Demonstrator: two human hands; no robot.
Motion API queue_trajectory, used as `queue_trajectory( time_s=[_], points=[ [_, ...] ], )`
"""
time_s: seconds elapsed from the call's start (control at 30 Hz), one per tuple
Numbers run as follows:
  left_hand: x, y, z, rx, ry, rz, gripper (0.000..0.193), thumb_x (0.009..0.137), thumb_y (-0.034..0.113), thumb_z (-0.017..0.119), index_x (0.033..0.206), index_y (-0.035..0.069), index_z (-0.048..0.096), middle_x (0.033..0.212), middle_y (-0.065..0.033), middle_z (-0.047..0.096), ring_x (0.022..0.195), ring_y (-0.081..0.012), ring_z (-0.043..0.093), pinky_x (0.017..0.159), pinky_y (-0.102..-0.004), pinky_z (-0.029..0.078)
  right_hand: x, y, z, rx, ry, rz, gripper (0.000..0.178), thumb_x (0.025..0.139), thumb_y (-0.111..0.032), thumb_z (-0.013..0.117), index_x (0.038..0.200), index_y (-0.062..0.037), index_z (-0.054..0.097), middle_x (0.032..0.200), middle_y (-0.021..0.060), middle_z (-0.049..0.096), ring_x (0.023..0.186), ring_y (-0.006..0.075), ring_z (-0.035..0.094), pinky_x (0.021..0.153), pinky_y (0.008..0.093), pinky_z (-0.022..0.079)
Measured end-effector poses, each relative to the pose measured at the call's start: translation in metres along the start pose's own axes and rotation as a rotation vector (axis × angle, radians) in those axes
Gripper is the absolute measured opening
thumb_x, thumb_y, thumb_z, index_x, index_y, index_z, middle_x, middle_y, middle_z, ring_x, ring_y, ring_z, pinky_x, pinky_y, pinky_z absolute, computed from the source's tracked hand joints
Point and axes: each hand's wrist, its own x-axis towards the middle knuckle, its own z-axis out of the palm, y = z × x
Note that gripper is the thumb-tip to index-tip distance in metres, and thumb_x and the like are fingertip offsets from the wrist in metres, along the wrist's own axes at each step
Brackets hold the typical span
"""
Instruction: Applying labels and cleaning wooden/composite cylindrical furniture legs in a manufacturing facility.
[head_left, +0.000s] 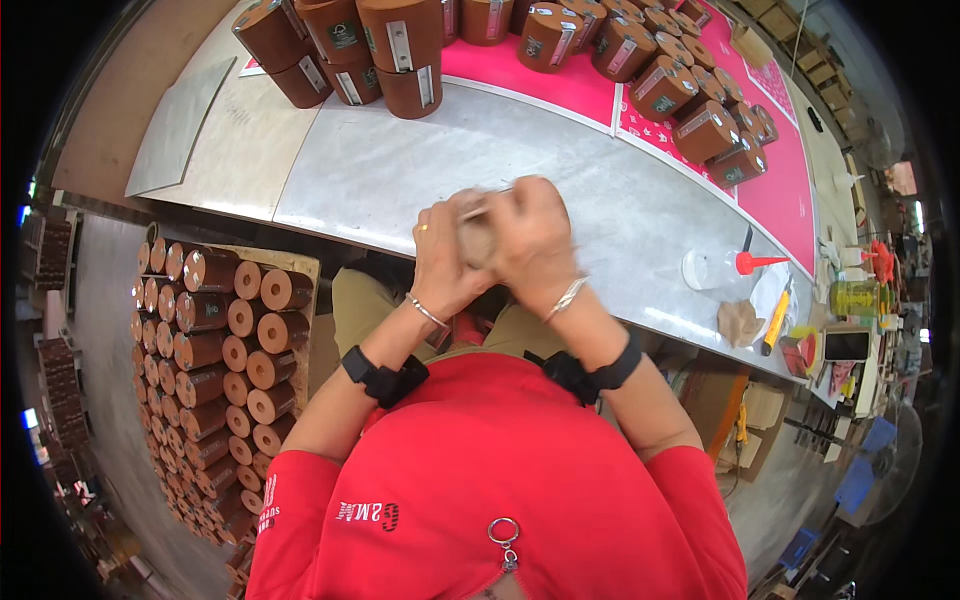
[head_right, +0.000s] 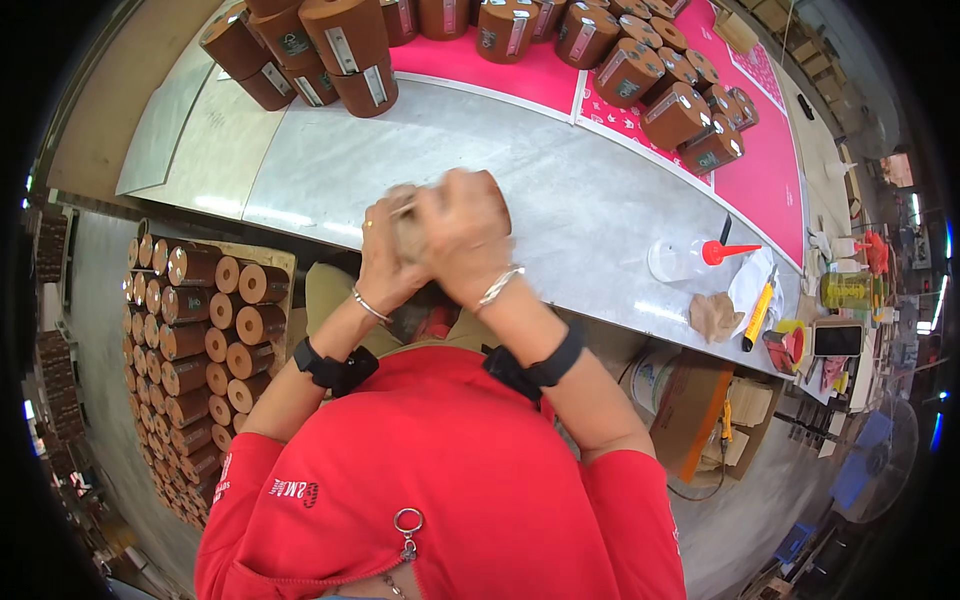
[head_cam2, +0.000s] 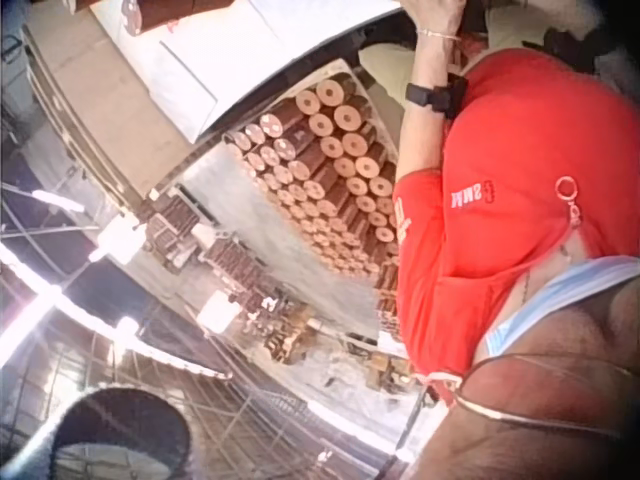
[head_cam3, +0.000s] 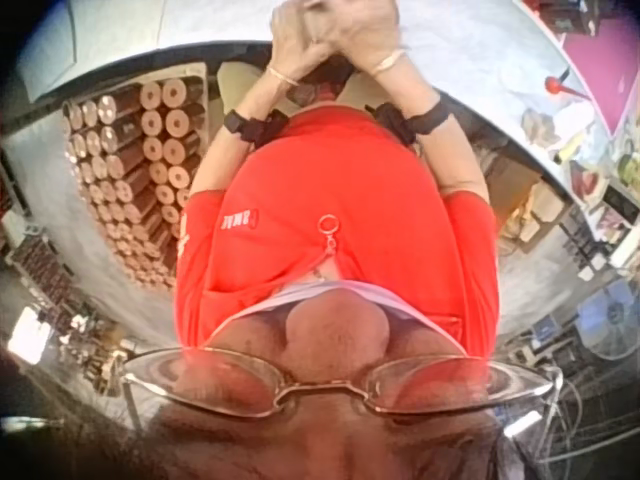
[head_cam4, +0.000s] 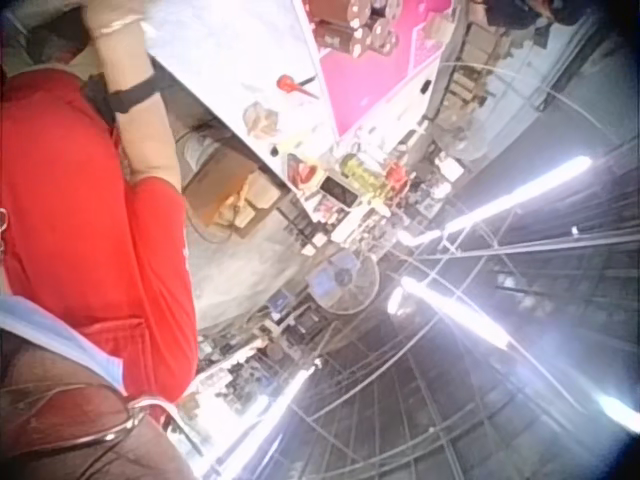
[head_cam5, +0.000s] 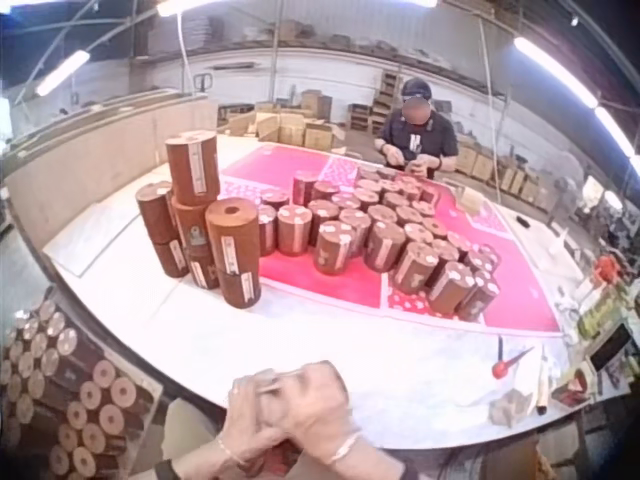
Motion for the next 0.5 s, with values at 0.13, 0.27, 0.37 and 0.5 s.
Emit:
queue_trajectory(
  time_s=[0.13, 0.27, 0.37, 0.5],
  points=[
    [0.001, -0.004, 0.007, 0.115, 0.045, 0.217, 0.091, 0.058, 0.035, 0.084, 0.129, -0.002, 0.041, 0.113, -0.0164, 0.053, 0.102, -0.0340, 0.048, 0.090, -0.0441, 0.035, 0.014, 0.003, -0.006, -0.045, 0.035, 0.057, 0.017, 0.073, -0.012, 0.065, 0.086, -0.0052, 0.056, 0.082, 0.0130, 0.047, 0.078, 0.0295, 0.052, 0.060, 0.0378, 0.047],
    [-0.008, 0.005, 0.013, 0.019, 0.060, 0.108, 0.096, 0.056, 0.031, 0.086, 0.132, 0.000, 0.038, 0.117, -0.0173, 0.052, 0.108, -0.0341, 0.048, 0.092, -0.0434, 0.035, 0.015, 0.012, -0.016, -0.082, 0.002, 0.155, 0.012, 0.073, -0.011, 0.065, 0.080, -0.0062, 0.056, 0.081, 0.0117, 0.048, 0.074, 0.0295, 0.052, 0.059, 0.0393, 0.044],
    [-0.008, 0.009, 0.015, 0.015, 0.158, 0.185, 0.094, 0.057, 0.035, 0.084, 0.131, -0.001, 0.040, 0.121, -0.0169, 0.050, 0.111, -0.0340, 0.048, 0.095, -0.0437, 0.034, 0.005, -0.013, -0.008, -0.038, -0.021, -0.023, 0.015, 0.071, -0.011, 0.068, 0.083, -0.0060, 0.059, 0.083, 0.0128, 0.051, 0.079, 0.0291, 0.054, 0.069, 0.0395, 0.044],
    [-0.015, 0.008, 0.002, 0.079, 0.076, 0.125, 0.089, 0.059, 0.041, 0.081, 0.127, -0.001, 0.043, 0.117, -0.0164, 0.052, 0.111, -0.0342, 0.047, 0.096, -0.0444, 0.033, -0.007, 0.010, -0.011, -0.037, 0.059, 0.226, 0.012, 0.073, 0.000, 0.062, 0.084, -0.0046, 0.061, 0.084, 0.0142, 0.051, 0.076, 0.0299, 0.055, 0.064, 0.0390, 0.045]
  ],
)
